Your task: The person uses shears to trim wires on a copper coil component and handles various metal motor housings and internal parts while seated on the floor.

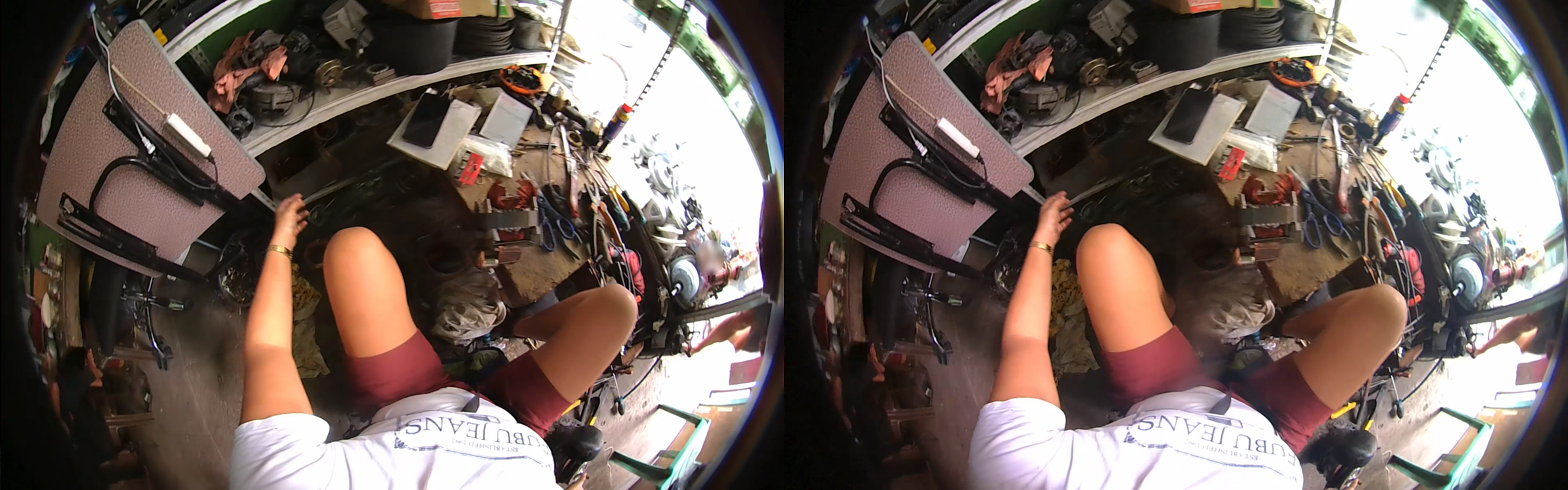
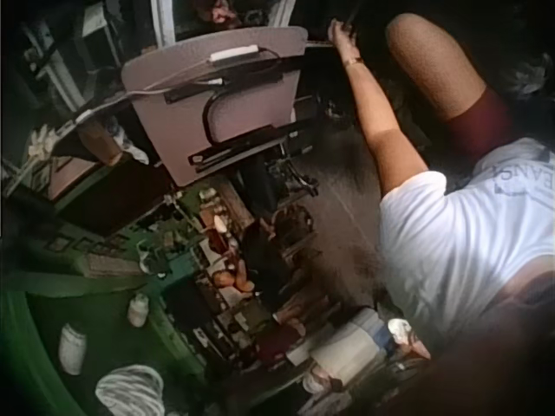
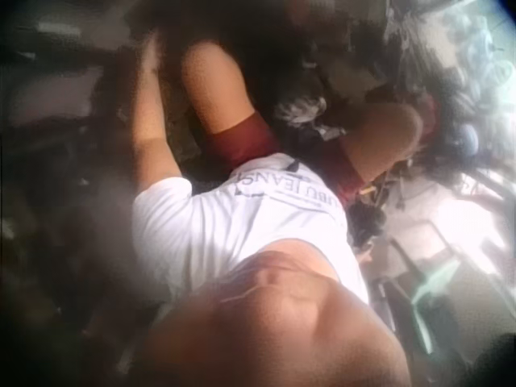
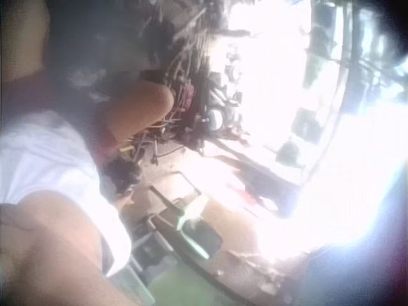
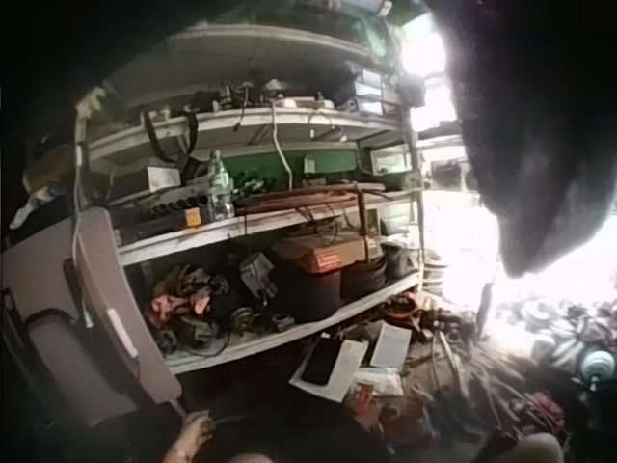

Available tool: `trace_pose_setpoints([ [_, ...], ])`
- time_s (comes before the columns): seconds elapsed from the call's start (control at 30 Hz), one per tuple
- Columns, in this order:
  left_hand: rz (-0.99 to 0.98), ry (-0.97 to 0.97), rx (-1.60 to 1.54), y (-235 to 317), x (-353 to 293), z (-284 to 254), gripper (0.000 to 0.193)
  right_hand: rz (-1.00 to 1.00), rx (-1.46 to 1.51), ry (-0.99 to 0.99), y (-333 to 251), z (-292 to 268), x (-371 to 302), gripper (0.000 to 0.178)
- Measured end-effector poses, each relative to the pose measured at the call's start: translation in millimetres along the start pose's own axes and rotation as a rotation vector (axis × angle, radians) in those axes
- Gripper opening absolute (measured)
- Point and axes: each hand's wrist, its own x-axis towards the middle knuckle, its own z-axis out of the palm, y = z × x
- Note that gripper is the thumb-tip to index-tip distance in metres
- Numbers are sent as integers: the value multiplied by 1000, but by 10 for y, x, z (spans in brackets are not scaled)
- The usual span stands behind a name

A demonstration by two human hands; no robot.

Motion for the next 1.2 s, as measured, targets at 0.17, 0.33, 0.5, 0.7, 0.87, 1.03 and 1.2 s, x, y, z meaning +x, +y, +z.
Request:
trace_pose_setpoints([
  [0.17,-160,46,91,-1163,45,91,22,-208,49,86,-717,-92,197,62],
  [0.33,-336,62,182,-2232,54,-165,42,-512,190,144,-1839,-32,382,60],
  [0.5,-289,-50,280,-2454,87,271,42,-904,389,201,-3092,-167,88,58],
  [0.7,-7,47,514,-2445,535,677,34,-1396,592,-87,-4418,183,-1825,55],
  [0.87,-231,215,117,-2329,1219,931,36,-1210,768,-551,-4372,893,-3106,52],
  [1.03,-349,381,34,-2335,1870,1210,39,-1301,470,-371,-4360,938,-3098,59],
  [1.2,-390,647,100,-2781,2307,657,40,-1443,399,-328,-4315,1252,-2892,72],
])
